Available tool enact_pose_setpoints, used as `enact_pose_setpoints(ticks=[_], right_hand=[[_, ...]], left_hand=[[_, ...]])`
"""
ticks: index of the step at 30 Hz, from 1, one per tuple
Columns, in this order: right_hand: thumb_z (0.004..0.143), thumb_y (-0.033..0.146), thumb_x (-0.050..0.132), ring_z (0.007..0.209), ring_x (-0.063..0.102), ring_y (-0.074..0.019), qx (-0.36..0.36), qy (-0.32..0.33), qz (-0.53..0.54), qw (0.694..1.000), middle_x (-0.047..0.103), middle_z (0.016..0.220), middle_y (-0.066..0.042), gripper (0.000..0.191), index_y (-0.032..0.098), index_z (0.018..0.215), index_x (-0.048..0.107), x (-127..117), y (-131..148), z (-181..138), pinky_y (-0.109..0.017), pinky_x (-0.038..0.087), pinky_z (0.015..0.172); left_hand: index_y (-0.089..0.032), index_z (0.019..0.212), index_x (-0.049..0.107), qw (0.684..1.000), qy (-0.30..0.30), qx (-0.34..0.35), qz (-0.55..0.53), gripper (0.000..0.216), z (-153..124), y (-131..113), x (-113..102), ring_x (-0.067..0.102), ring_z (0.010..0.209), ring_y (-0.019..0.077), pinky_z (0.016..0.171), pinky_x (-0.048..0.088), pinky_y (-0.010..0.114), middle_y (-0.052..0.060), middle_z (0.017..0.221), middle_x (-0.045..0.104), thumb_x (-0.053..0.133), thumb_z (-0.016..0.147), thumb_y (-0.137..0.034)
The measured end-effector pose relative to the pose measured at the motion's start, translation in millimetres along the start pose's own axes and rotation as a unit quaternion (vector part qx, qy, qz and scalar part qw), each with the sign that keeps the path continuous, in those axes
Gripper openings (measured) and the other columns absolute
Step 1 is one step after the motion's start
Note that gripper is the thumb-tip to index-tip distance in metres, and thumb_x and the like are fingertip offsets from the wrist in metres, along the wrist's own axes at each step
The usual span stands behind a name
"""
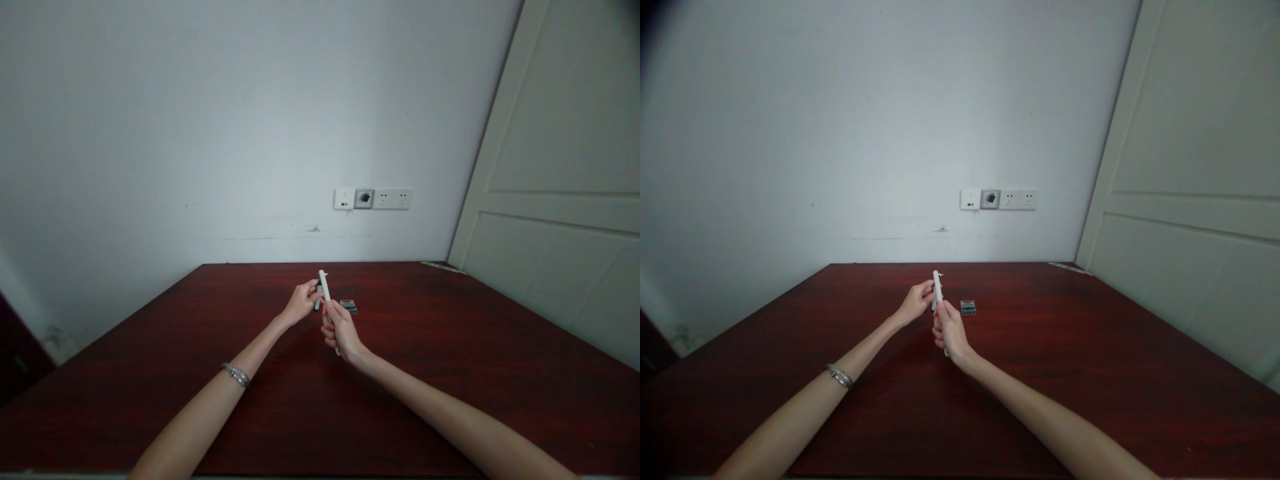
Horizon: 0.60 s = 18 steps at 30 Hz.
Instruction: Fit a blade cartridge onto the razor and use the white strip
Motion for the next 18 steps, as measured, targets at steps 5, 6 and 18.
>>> enact_pose_setpoints(ticks=[5,6,18], right_hand=[[0.069,0.060,0.054,0.032,0.017,-0.0015,0.009,-0.003,-0.008,1.000,0.027,0.046,0.013,0.042,0.022,0.073,0.037,-3.3,-5.3,0.1,-0.012,0.008,0.030],[0.070,0.059,0.053,0.032,0.017,-0.0017,0.014,0.001,-0.016,1.000,0.027,0.046,0.013,0.041,0.022,0.073,0.037,-3.1,-6.7,-1.8,-0.012,0.008,0.030],[0.080,0.046,0.050,0.047,0.031,-0.0062,-0.144,0.070,-0.221,0.962,0.039,0.065,0.003,0.035,0.020,0.101,0.060,-18.3,92.0,-9.3,-0.018,0.023,0.037]], left_hand=[[-0.012,0.090,0.056,1.000,-0.003,0.004,-0.011,0.017,1.4,0.2,-0.3,0.062,0.070,0.0136,0.065,0.048,0.024,0.004,0.081,0.063,0.051,0.074,-0.013],[-0.012,0.091,0.055,1.000,-0.004,0.000,-0.018,0.018,2.2,1.2,-1.3,0.062,0.070,0.0136,0.064,0.048,0.024,0.004,0.080,0.063,0.050,0.074,-0.013],[-0.012,0.094,0.052,0.998,-0.029,-0.029,-0.039,0.022,3.7,16.7,-16.5,0.064,0.061,0.0138,0.054,0.048,0.023,0.004,0.074,0.063,0.056,0.075,-0.021]])
Point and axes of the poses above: each hand's wrist, its own z-axis towards the middle knuckle, its own x-axis out of the palm, y = z × x, the point moved 8 cm from there along z, towards the middle knuckle
